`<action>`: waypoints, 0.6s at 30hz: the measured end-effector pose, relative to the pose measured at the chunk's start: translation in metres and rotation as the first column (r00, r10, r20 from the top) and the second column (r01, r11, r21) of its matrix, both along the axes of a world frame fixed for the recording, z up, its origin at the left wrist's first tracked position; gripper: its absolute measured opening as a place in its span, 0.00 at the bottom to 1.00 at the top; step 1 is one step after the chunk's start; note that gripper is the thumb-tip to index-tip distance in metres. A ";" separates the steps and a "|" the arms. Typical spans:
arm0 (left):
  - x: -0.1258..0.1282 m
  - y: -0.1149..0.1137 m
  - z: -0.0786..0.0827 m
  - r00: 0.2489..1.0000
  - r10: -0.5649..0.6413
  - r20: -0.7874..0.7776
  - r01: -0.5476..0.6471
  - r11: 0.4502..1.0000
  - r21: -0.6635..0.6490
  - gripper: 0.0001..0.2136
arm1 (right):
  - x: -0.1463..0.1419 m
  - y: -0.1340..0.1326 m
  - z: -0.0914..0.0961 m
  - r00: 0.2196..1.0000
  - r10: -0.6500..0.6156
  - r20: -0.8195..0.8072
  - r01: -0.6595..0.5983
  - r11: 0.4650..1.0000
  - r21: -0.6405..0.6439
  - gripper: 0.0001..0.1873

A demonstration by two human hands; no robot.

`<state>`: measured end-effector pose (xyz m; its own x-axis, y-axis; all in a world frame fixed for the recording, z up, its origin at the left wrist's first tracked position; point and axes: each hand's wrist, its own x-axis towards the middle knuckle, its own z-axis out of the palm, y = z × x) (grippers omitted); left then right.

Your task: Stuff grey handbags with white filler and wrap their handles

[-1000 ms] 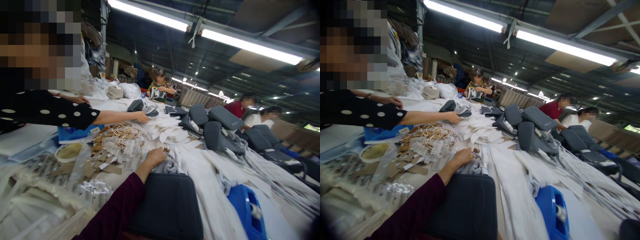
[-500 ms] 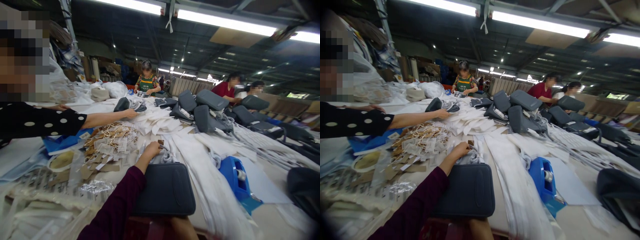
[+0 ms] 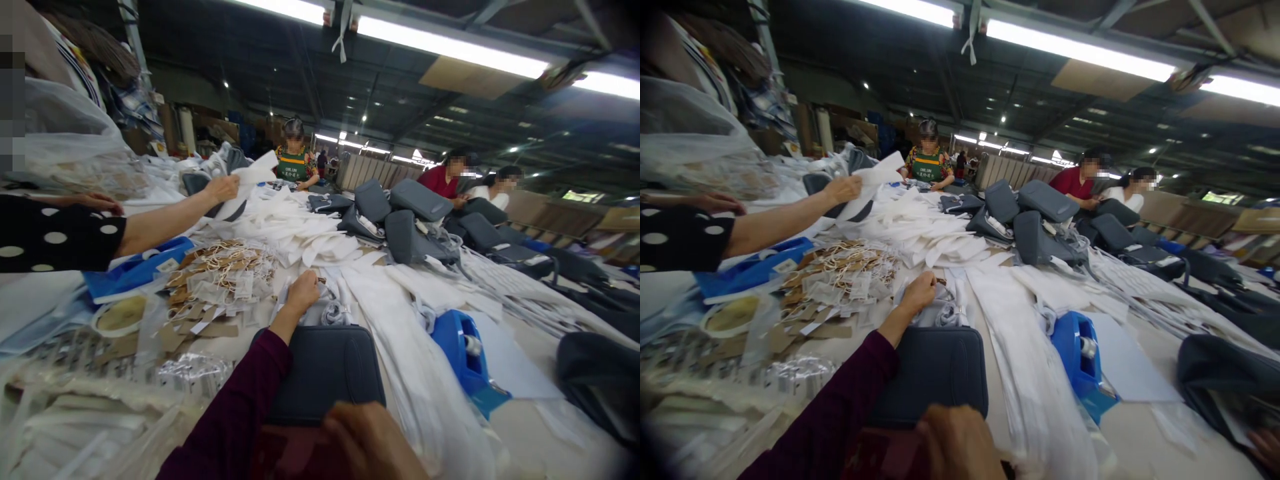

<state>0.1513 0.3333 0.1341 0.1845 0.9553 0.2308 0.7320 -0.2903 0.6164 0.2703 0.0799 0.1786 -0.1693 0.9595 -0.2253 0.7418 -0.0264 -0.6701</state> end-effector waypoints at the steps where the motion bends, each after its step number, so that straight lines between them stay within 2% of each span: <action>1: -0.001 0.000 0.002 0.999 0.004 0.046 -0.005 1.000 0.013 0.08 | -0.001 0.015 0.010 0.999 -0.030 -0.020 0.032 0.993 0.111 0.13; 3: -0.003 0.000 0.006 0.990 0.006 0.140 -0.012 0.999 0.039 0.06 | -0.005 0.056 0.023 0.989 -0.117 -0.093 0.141 0.933 0.330 0.16; 5: -0.005 0.000 0.010 0.972 -0.008 0.235 -0.009 0.998 0.068 0.04 | -0.009 0.102 0.024 0.975 -0.192 -0.109 0.221 0.862 0.456 0.19; 7: -0.009 -0.002 0.013 0.944 -0.040 0.326 0.008 0.995 0.099 0.03 | -0.011 0.145 0.017 0.954 -0.281 -0.101 0.296 0.847 0.442 0.22; 9: -0.012 -0.003 0.016 0.908 -0.086 0.410 0.033 0.990 0.134 0.04 | -0.014 0.177 0.007 0.939 -0.334 -0.083 0.339 0.855 0.392 0.20; 12: -0.015 -0.006 0.018 0.838 -0.175 0.516 0.090 0.978 0.186 0.05 | -0.017 0.204 -0.005 0.937 -0.343 -0.064 0.343 0.871 0.353 0.17; 15: -0.017 -0.009 0.019 0.746 -0.264 0.611 0.163 0.962 0.217 0.05 | -0.019 0.216 -0.012 0.941 -0.329 -0.076 0.336 0.895 0.294 0.15; 17: -0.018 -0.011 0.021 0.683 -0.300 0.666 0.194 0.954 0.230 0.04 | -0.019 0.219 -0.016 0.937 -0.328 -0.122 0.349 0.899 0.266 0.18; 18: -0.018 -0.012 0.022 0.623 -0.318 0.715 0.215 0.948 0.234 0.04 | -0.019 0.220 -0.018 0.934 -0.321 -0.155 0.352 0.899 0.260 0.21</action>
